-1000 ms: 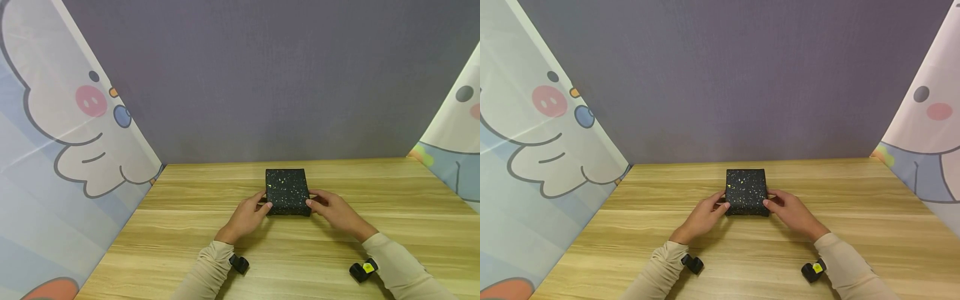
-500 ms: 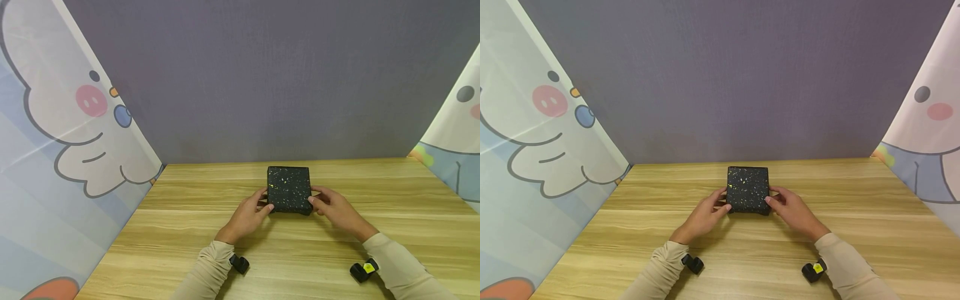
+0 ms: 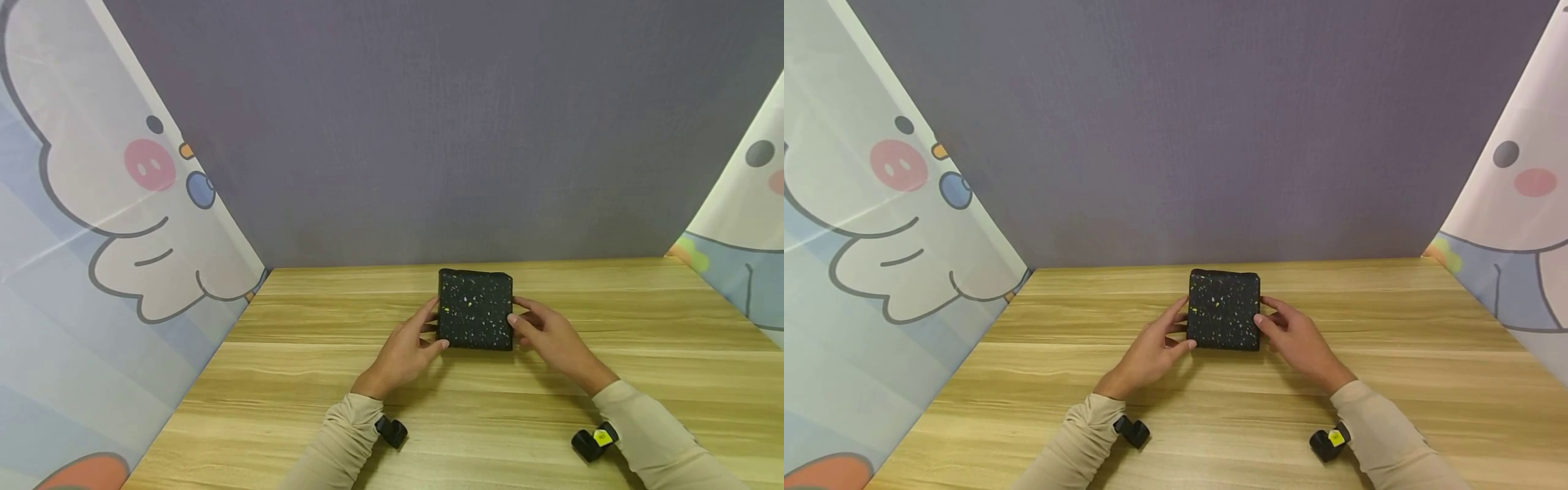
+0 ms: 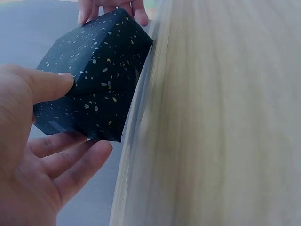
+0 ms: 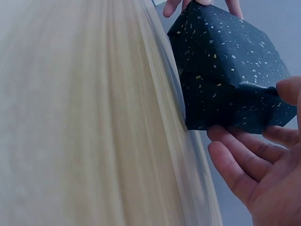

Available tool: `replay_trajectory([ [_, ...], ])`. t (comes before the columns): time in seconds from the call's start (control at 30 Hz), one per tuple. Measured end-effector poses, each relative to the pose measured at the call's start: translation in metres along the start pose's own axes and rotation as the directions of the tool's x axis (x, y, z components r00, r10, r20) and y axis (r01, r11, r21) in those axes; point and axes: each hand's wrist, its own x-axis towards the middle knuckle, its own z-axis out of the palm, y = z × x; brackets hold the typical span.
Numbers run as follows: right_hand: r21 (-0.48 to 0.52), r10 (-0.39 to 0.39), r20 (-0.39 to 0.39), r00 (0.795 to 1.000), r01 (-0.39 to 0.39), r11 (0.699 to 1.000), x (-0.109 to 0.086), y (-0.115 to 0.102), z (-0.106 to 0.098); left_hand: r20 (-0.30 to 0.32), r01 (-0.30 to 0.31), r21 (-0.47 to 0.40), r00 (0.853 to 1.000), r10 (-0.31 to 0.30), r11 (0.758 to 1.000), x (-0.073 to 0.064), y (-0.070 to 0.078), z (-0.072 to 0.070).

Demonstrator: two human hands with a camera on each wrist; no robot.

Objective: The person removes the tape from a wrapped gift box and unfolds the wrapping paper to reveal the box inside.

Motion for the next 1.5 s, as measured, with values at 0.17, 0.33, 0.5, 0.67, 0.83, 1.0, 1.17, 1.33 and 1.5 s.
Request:
replay_trajectory([
  [0.17, 0.008, -0.009, -0.012, 1.0, 0.009, 1.0, -0.001, -0.0008, 0.0001, -0.005, -0.015, 0.004, 1.0, 0.015, 1.0, 0.0001, 0.0008, -0.0001],
  [0.33, 0.03, -0.018, -0.021, 1.0, 0.018, 0.999, -0.0012, -0.0014, -0.0002, -0.01, -0.013, 0.028, 1.0, 0.013, 1.0, 0.0002, -0.0005, -0.0003],
  [0.5, 0.026, -0.035, -0.03, 0.999, 0.035, 0.999, -0.0013, 0.0005, -0.0003, -0.007, 0.011, 0.061, 1.0, -0.011, 0.998, -0.0005, -0.0006, -0.0012],
  [0.67, 0.019, -0.04, -0.032, 0.999, 0.041, 0.999, -0.0021, 0.0028, -0.0005, -0.002, 0.034, 0.04, 0.999, -0.034, 0.999, -0.0027, -0.0012, -0.0024],
  [0.83, 0.028, -0.044, -0.027, 0.999, 0.044, 0.999, -0.0027, 0.0035, -0.0009, -0.005, 0.038, 0.001, 0.999, -0.038, 0.999, -0.0034, -0.0018, -0.0022],
  [1.0, 0.024, -0.048, -0.02, 0.999, 0.048, 0.999, -0.0035, 0.0021, -0.0023, -0.01, 0.032, -0.014, 0.999, -0.032, 0.999, -0.0034, 0.0001, -0.0033],
  [1.17, 0.033, -0.057, -0.015, 0.998, 0.058, 0.998, -0.0044, 0.0005, -0.003, -0.02, 0.039, -0.011, 0.999, -0.039, 0.999, -0.0041, 0.002, -0.005],
  [1.33, 0.031, -0.059, -0.012, 0.998, 0.059, 0.998, -0.005, 0.0012, -0.0032, -0.025, 0.046, -0.023, 0.999, -0.047, 0.999, -0.0039, 0.0017, -0.0054],
  [1.5, 0.029, -0.065, -0.006, 0.998, 0.065, 0.997, -0.0054, 0.0011, -0.0034, -0.037, 0.069, -0.026, 0.997, -0.07, 0.997, -0.0035, 0.0013, -0.0052],
])
